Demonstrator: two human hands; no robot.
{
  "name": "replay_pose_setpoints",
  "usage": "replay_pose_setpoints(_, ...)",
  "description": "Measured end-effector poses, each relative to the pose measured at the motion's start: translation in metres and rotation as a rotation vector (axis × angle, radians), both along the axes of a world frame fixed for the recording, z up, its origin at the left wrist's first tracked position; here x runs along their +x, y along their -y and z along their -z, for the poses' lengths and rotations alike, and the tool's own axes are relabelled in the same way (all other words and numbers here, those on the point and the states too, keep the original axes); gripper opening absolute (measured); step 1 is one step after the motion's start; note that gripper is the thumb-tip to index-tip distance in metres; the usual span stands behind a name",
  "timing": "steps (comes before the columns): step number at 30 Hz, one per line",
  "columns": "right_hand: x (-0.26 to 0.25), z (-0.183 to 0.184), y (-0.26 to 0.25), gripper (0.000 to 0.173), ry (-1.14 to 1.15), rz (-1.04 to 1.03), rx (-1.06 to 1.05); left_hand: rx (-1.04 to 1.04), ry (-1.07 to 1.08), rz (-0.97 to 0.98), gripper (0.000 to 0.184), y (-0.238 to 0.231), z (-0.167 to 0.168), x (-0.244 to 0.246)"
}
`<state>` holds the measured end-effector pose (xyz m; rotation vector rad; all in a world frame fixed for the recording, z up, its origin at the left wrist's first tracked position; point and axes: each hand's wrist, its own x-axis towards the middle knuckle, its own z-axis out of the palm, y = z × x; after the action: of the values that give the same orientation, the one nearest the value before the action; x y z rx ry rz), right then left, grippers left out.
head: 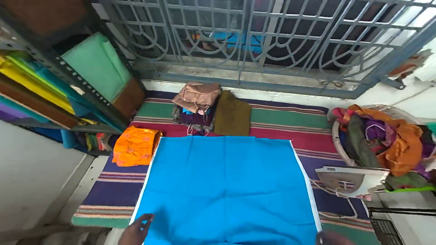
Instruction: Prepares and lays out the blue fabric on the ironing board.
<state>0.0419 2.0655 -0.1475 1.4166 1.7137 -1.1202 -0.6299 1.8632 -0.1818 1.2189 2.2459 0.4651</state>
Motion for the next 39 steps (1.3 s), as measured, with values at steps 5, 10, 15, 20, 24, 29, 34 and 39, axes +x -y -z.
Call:
replay_pose_setpoints(5,-0.081,-0.007,-0.116,0.035,-0.263,0.116,0.149,0.115,-0.148,0.181,0.026,-0.140,-0.010,-0.015)
replay_pose_setpoints(10,-0.171,0.003,-0.211,0.042,-0.421,0.190,0.417,0.085,-0.180,0.342,0.030,-0.269,-0.017,0.013)
replay_pose_setpoints(15,-0.242,0.024,-0.281,0.063,-0.400,0.181,0.666,0.029,-0.245,0.417,0.046,-0.359,-0.012,0.031)
replay_pose_setpoints(20,-0.277,0.038,-0.313,0.070,-0.320,0.065,0.664,-0.169,-0.272,0.403,0.079,-0.396,-0.001,0.027)
replay_pose_setpoints(24,-0.279,0.033,-0.317,0.038,-0.350,-0.088,0.674,-0.193,-0.312,0.471,0.082,-0.399,-0.002,0.017)
replay_pose_setpoints(29,-0.263,-0.015,-0.257,0.028,-0.630,-0.307,0.669,-0.010,-0.280,0.591,0.081,-0.383,-0.015,0.025)
replay_pose_setpoints(34,-0.230,-0.052,-0.162,0.022,-0.857,-0.388,0.699,0.287,-0.285,0.811,0.044,-0.356,-0.012,0.029)
replay_pose_setpoints(39,-0.193,-0.073,-0.119,0.037,-0.746,-0.295,0.611,0.257,-0.260,0.783,0.026,-0.291,-0.029,0.013)
